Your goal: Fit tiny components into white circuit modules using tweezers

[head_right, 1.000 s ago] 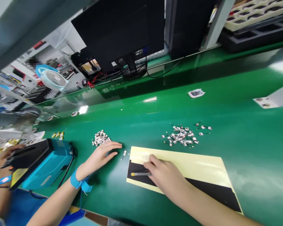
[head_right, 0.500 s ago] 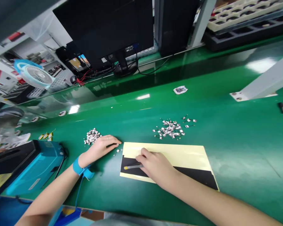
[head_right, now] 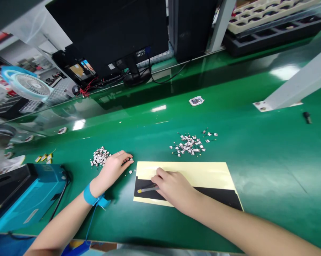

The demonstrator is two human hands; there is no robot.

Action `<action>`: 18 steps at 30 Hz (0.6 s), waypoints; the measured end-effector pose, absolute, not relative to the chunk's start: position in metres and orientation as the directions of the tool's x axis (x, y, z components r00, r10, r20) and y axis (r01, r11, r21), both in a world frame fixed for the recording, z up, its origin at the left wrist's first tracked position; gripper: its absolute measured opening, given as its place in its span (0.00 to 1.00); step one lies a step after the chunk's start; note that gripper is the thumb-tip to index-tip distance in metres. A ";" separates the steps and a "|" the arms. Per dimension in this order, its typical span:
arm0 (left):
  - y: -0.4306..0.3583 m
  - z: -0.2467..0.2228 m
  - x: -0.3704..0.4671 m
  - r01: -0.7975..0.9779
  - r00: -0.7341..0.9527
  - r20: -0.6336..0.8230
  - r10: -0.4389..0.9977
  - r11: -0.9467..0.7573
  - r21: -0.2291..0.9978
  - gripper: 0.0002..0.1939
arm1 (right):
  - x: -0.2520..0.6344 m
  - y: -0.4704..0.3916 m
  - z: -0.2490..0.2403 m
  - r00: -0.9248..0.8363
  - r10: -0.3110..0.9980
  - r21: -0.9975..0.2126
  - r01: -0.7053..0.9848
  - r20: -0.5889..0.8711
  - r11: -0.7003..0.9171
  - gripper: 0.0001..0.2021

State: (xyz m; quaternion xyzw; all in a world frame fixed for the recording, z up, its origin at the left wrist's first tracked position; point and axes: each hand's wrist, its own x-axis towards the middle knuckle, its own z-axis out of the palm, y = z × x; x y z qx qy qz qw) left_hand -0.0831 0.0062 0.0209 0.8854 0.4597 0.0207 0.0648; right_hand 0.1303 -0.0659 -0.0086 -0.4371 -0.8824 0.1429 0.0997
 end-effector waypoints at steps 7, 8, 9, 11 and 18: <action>0.015 0.015 -0.086 0.740 0.659 0.030 0.752 -0.654 0.158 0.08 | 0.131 -0.066 -0.010 -0.616 0.787 -0.341 0.732 0.039 0.590 0.09; 0.015 0.013 -0.088 0.726 0.670 0.045 0.741 -0.666 0.171 0.09 | 0.130 -0.066 -0.009 -0.616 0.787 -0.341 0.732 0.037 0.590 0.09; 0.016 0.012 -0.090 0.716 0.675 0.059 0.735 -0.673 0.186 0.09 | 0.130 -0.066 -0.009 -0.615 0.788 -0.340 0.734 0.035 0.588 0.09; 0.016 0.010 -0.093 0.706 0.673 0.080 0.736 -0.671 0.228 0.08 | 0.130 -0.066 -0.008 -0.613 0.790 -0.341 0.737 0.028 0.584 0.09; 0.018 0.008 -0.096 0.730 0.588 0.149 0.795 -0.601 0.326 0.06 | 0.130 -0.066 -0.007 -0.615 0.788 -0.357 0.731 0.024 0.582 0.09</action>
